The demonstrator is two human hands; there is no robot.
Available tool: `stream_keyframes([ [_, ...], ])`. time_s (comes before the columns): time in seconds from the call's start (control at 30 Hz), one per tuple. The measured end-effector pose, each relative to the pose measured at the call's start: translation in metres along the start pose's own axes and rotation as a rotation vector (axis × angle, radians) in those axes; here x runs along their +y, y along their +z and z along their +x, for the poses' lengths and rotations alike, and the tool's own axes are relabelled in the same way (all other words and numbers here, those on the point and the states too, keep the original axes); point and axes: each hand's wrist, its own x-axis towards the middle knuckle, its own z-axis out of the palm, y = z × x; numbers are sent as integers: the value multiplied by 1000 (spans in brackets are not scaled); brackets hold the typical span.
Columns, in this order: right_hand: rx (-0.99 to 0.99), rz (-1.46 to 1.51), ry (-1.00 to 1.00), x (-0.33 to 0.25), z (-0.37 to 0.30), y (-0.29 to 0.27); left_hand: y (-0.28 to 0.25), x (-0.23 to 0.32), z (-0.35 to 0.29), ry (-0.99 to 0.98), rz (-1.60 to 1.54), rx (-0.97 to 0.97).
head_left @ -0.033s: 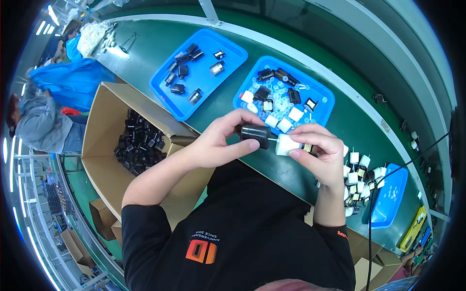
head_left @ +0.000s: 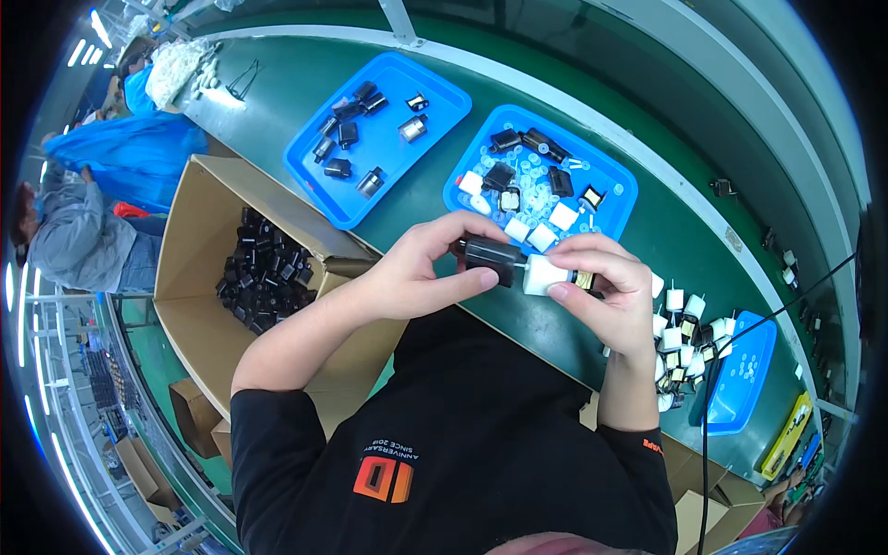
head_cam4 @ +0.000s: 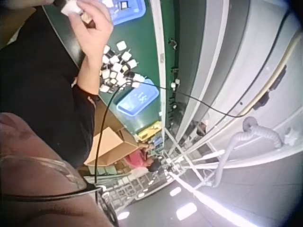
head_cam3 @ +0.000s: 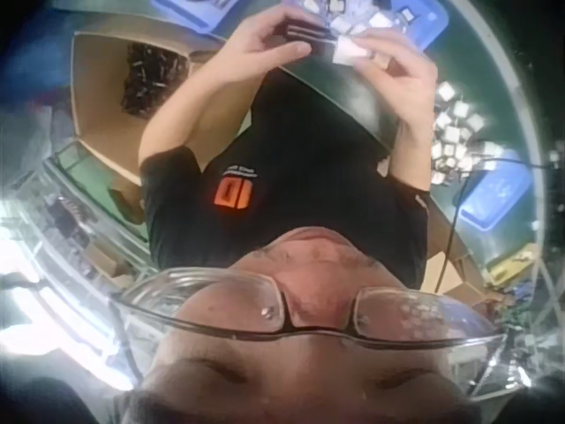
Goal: The person assembles electronic components by hand, inserting a white connector piece into a black casing on a factory production line.
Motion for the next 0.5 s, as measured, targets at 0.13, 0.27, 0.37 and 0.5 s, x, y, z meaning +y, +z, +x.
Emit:
stream_keyframes([
  [0.13, 36, -104, 14, -4, 4, 10, 3, 3, 4, -4, 214, -36],
  [0.27, 176, -44, -15, 8, 3, 26, 11, -11, 6, 104, 210, 44],
  [0.37, 206, -16, -5, 18, 0, 28, 10, -11, 5, 121, 186, 73],
  [0.5, 110, -8, 15, 18, 2, 22, 11, -8, 4, 67, 164, 38],
])
